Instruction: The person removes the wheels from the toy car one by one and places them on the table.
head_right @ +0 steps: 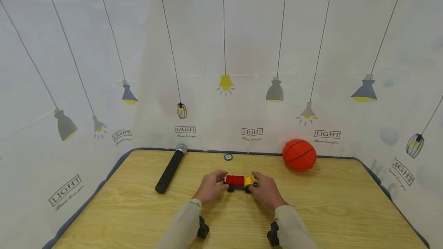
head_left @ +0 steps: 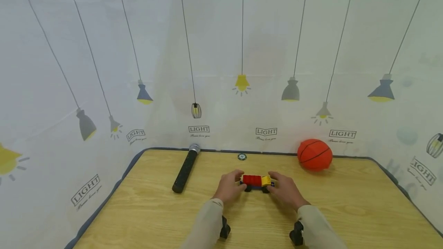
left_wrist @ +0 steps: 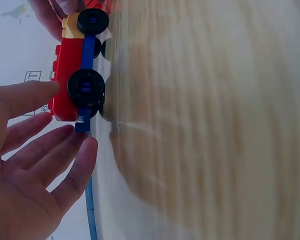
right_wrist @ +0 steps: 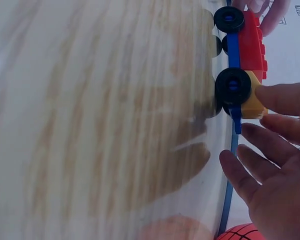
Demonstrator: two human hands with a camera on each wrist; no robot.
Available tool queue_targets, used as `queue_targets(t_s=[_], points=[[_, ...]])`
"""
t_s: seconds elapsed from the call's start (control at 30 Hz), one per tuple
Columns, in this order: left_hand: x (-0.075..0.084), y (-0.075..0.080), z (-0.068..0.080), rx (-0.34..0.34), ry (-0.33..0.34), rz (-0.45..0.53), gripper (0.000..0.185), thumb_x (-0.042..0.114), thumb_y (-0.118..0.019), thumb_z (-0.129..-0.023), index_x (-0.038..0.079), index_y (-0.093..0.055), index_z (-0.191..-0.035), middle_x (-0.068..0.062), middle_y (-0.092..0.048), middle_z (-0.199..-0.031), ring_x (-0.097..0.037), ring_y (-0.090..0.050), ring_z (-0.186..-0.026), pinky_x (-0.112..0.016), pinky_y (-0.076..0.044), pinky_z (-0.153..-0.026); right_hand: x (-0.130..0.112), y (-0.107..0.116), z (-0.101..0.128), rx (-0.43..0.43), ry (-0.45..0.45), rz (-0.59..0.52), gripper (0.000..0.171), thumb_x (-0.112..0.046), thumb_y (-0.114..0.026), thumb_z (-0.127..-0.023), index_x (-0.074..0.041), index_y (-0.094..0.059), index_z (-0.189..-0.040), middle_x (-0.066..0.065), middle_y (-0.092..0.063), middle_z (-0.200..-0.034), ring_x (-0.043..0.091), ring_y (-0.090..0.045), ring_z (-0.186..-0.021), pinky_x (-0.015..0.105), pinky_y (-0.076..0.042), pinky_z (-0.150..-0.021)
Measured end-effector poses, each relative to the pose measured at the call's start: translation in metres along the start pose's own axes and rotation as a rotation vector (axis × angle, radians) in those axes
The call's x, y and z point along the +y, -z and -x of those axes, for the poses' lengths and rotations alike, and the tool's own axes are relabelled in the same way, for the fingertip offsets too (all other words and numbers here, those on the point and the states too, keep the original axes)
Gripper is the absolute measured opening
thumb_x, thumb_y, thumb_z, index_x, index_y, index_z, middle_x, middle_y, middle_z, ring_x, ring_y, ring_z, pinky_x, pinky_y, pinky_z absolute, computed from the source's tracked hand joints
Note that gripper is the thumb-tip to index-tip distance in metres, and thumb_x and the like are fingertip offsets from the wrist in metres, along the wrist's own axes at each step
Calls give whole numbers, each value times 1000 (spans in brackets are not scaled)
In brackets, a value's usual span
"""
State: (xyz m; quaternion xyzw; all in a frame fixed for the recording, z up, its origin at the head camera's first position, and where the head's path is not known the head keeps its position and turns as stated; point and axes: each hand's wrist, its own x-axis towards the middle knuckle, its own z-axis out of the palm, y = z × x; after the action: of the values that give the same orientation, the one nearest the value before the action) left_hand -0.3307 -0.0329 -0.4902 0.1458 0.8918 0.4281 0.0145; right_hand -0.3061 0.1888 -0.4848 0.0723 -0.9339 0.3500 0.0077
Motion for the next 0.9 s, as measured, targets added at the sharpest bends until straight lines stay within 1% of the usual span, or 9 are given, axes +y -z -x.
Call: queue_targets(t_s=[0.23, 0.47, 0.7, 0.8, 0.9], points=[[6, -3, -2, 7, -10, -7, 42, 7, -71, -92, 2, -62, -133, -14, -66, -135, -30, -65, -123, -46, -52, -104, -3, -2, -1, 34, 18, 44, 45, -4, -66, -92, 1, -58, -136, 21, -63, -137, 41, -56, -131, 57, -46, -107], [11, -6, -3, 41, 5, -49, 39, 5, -73, -89, 2, -67, -127, -14, -71, -127, -28, -69, -117, -44, -54, -102, -3, -2, -2, 35, -12, 56, 41, -4, -66, -92, -4, -63, -133, 18, -64, -136, 39, -57, -130, 57, -46, -107], [11, -9, -3, 77, -12, -82, 35, 3, -75, -88, 2, -70, -123, -13, -73, -122, -28, -71, -111, -42, -56, -97, -3, -1, -2, 55, 11, 82, 37, -3, -69, -90, -5, -67, -127, 18, -69, -128, 39, -61, -123, 56, -49, -104], [11, -9, -4, 75, -15, -85, 35, 5, -75, -88, 3, -70, -122, -12, -73, -122, -28, -70, -112, -42, -57, -97, -5, 1, -3, 53, 25, 89, 35, -3, -70, -90, -4, -67, -125, 17, -70, -127, 38, -62, -121, 55, -49, -103], [12, -9, -5, 52, -21, -85, 35, 8, -75, -89, 5, -70, -123, -11, -72, -123, -27, -69, -112, -42, -57, -96, -8, 4, -4, 35, 34, 112, 34, -3, -69, -91, -5, -67, -125, 15, -70, -127, 37, -63, -121, 55, -49, -104]])
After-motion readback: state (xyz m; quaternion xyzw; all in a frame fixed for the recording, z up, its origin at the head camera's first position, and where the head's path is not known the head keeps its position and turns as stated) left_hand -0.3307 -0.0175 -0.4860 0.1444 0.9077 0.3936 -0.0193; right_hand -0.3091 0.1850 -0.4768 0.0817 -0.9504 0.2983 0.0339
